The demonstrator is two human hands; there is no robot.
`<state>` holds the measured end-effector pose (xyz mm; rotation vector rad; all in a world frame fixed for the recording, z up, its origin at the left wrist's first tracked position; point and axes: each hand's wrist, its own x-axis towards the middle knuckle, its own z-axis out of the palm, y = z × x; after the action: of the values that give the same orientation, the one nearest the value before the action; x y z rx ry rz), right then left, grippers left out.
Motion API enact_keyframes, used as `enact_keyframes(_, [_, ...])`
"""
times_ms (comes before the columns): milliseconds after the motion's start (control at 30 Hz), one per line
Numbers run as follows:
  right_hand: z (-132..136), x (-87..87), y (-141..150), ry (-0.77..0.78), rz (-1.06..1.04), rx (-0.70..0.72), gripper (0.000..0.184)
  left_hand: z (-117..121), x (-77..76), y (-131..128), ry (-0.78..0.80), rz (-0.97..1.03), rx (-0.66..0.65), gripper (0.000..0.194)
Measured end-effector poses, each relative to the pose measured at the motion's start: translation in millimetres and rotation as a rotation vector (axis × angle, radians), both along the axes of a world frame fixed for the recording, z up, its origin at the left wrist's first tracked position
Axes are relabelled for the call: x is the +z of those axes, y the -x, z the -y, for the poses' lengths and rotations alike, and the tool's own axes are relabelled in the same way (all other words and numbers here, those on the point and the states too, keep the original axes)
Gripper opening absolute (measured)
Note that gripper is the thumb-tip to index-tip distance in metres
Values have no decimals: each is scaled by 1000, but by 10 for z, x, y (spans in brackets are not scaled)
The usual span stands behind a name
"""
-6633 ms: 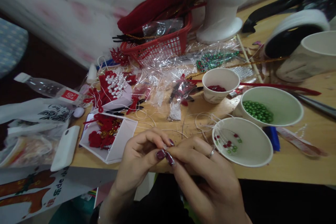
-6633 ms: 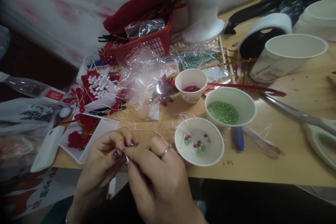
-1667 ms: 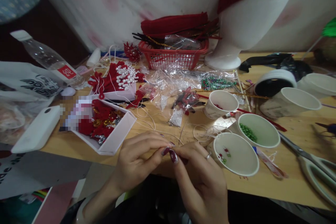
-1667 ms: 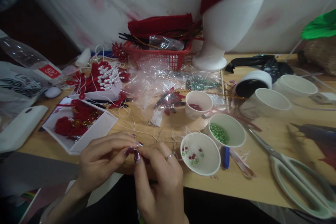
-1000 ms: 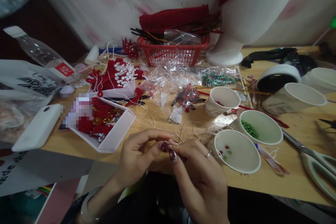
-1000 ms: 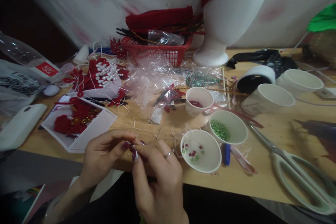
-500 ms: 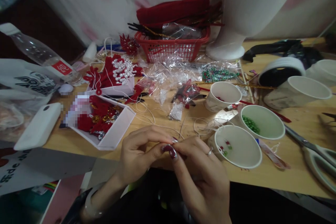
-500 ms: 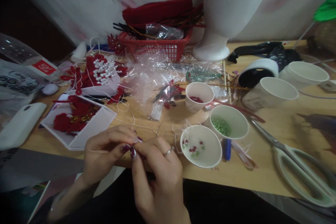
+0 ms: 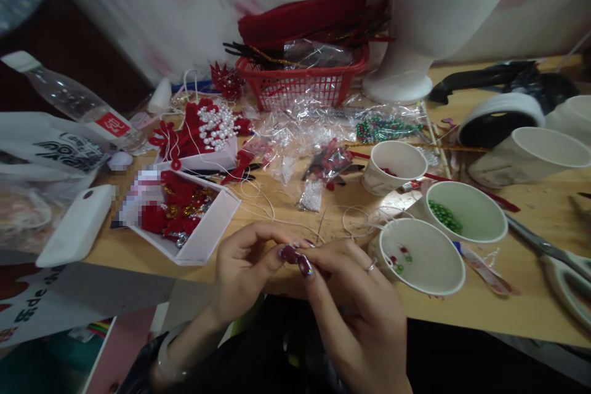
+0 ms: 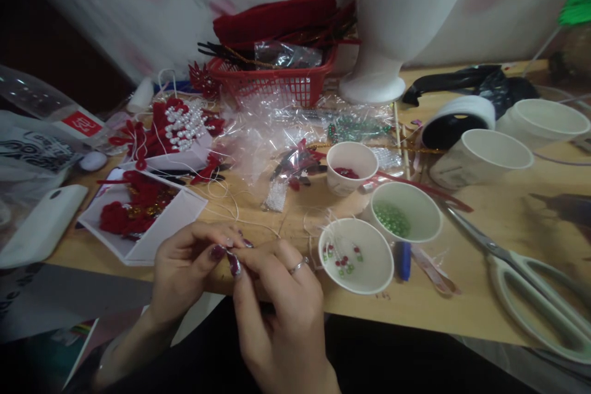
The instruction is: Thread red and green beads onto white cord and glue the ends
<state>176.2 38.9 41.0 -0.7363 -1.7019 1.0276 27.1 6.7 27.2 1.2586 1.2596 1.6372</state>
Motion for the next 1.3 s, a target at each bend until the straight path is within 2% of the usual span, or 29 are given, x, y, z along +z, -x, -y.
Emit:
enact_keyframes(267, [14, 16, 3, -19, -6, -18, 18, -2, -14, 9, -11, 56, -22, 3])
enact_keyframes(533, [19, 36, -3, -46, -3, -14, 15, -23, -89, 23, -35, 191, -142, 6])
enact_keyframes(1067, [47, 39, -39, -25, 17, 29, 16, -32, -116, 40, -120, 18, -110, 6])
enact_keyframes(1300, [44, 66, -47, -23, 7, 6, 17, -23, -100, 42, -139, -61, -57, 9])
